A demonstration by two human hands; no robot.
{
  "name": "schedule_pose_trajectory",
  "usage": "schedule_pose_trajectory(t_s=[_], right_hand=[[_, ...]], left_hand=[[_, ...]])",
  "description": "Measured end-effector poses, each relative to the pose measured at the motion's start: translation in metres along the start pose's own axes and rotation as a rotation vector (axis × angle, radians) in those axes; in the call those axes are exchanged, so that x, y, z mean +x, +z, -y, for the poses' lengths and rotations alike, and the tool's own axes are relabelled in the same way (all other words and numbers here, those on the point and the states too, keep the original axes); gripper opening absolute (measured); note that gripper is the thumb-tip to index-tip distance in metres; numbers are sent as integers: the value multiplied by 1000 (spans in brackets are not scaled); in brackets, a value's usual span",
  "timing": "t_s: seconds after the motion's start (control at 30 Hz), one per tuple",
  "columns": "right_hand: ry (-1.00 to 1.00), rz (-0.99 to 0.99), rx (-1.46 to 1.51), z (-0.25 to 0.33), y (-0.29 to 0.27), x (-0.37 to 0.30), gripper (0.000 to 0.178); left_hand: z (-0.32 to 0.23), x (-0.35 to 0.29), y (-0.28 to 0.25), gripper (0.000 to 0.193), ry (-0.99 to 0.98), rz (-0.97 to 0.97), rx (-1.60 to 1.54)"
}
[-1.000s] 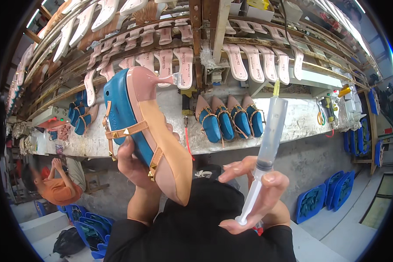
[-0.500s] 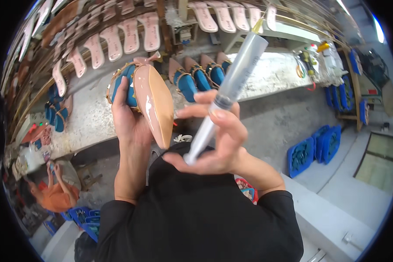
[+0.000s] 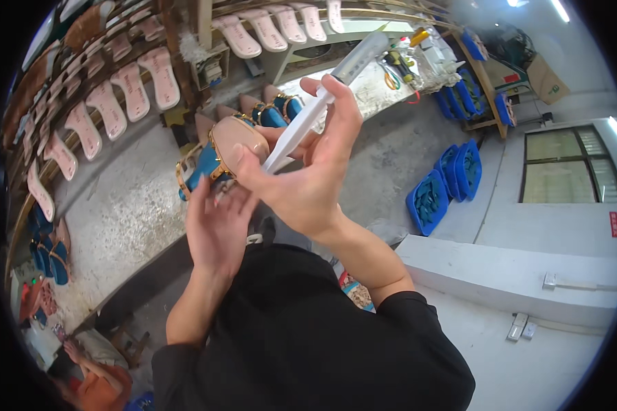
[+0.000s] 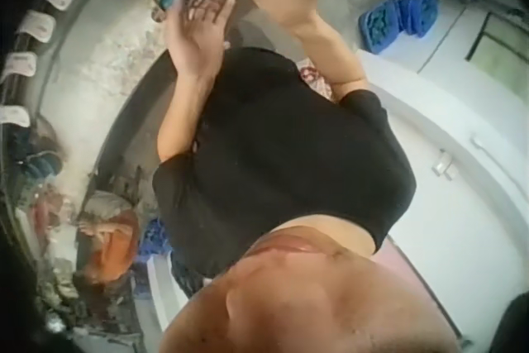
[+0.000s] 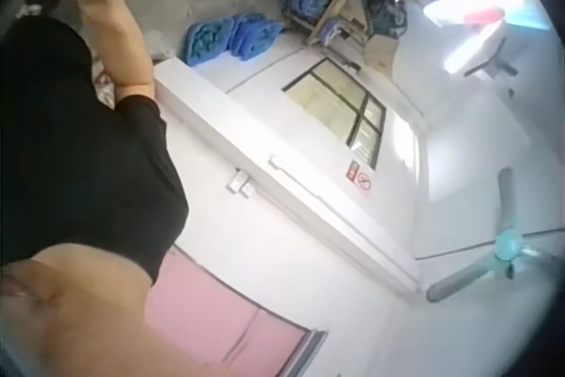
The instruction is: The person applies glue along the edges of high-heeled shoes using a syringe, setting them onto the workbench and picking up additional shoes to glue.
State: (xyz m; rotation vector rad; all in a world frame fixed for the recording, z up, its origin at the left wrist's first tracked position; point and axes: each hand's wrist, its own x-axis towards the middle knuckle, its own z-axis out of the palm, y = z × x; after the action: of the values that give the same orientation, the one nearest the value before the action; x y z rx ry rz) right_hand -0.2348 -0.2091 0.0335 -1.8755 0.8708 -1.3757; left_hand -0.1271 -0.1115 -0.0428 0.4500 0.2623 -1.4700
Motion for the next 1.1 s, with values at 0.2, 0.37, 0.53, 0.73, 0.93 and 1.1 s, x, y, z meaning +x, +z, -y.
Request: schedule_pose_trajectory(t_s=[0.2,0.37,0.53,0.73,0.93,1.1], right_hand=[[212,-49,90,5,-4,6,102],[247,16,173,12,4,-11,104],[175,51,142,9,8,-12,104],[135,93,115,13,11,-9,103],[45,156,111,22,13,8,107],[-169,277,204,20,-2,27,117]], left_hand=[[-19,-43,1,46,575,418,1181],[-23,-18,27,77,1199,271,1939],[-24,-7,9,93,1110,295,1999],[-31,-2,7,95,1130,305,1981],[-48,-11,20,96,1218,328,1958],[-75,-22,29,104,1049,360,1844]])
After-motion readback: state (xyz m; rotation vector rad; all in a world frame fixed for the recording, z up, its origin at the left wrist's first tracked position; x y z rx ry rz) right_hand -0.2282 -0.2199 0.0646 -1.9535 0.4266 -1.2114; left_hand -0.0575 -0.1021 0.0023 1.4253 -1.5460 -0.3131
